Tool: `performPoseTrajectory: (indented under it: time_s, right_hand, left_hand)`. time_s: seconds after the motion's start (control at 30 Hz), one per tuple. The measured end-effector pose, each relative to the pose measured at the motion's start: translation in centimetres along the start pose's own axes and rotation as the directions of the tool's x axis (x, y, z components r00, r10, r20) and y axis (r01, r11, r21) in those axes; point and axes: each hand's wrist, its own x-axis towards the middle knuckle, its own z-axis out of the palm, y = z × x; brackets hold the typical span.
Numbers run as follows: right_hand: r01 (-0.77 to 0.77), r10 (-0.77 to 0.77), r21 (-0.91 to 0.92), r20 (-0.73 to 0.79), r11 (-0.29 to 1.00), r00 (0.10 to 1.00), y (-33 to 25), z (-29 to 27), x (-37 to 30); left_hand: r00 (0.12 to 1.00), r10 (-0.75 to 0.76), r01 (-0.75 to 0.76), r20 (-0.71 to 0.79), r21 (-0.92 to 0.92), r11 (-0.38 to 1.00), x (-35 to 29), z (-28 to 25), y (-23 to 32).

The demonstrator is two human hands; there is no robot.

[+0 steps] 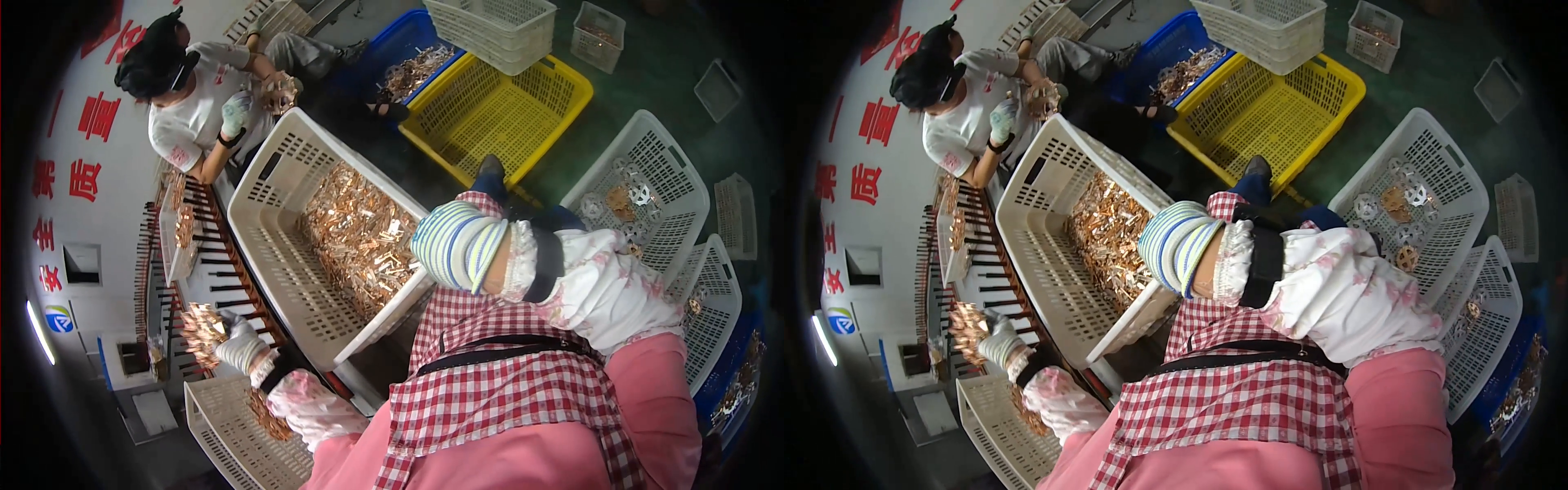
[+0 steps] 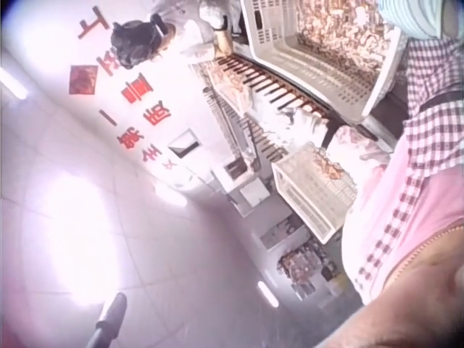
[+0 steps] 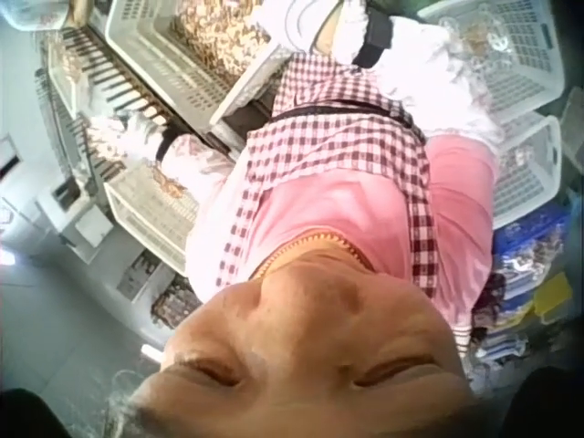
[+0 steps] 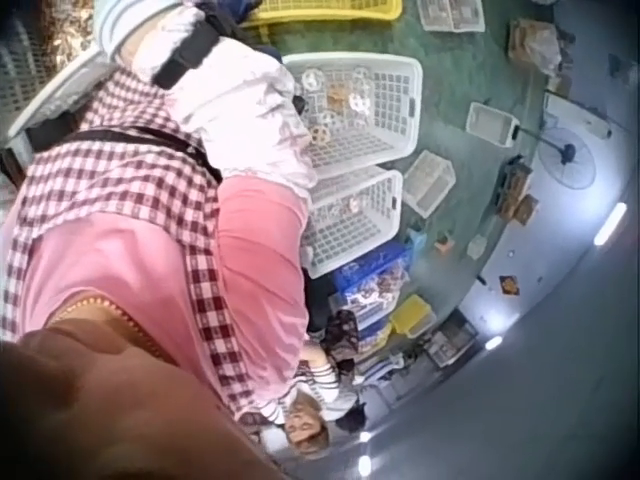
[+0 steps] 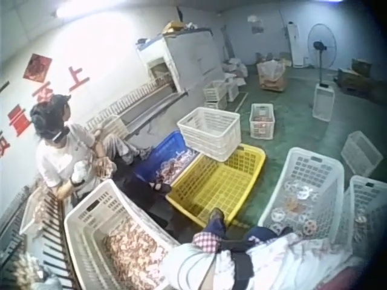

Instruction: Sort and organize copper-colored metal hardware components into different containers.

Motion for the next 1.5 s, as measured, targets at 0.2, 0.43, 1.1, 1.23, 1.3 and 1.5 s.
performPoseTrajectory:
  time_s: [0.2,0.43,1.1,1.23,1.3,1.5]
  right_hand:
    - [-0.188,0.187,-0.026,-0.049,0.982,0.981,-1.2,7.5,-2.9]
    - [-0.485,0.505,-0.254,0.015,0.837,0.863,6.3,-4.5,-8.9]
    - [0.155,-0.506,0.725,0.295,0.671,0.811,0.6,-13.0,-7.5]
    - [0.244,-0.703,0.856,0.177,0.455,0.689,11.9,-9.7,-6.0]
    - [0.296,-0.734,0.865,0.115,0.405,0.669,16.3,-7.3,-6.9]
    - [0.717,-0.849,0.462,0.365,0.522,0.383,-7.7,-2.8,0.4]
  left_hand:
    - [0.898,-0.199,0.191,0.392,0.060,0.980,-9.2,10.4,-4.1]
    - [0.556,-0.798,0.696,0.231,0.396,0.599,-11.3,11.4,-6.2]
    - [0.690,-0.639,0.530,0.338,0.365,0.765,-12.7,10.0,-11.6]
    - [0.621,-0.703,0.603,0.348,0.361,0.711,-11.0,10.3,-9.2]
    - [0.606,-0.717,0.633,0.346,0.337,0.697,-9.7,11.0,-9.1]
    - [0.463,-0.825,0.607,0.325,0.561,0.562,-11.9,9.2,-10.3]
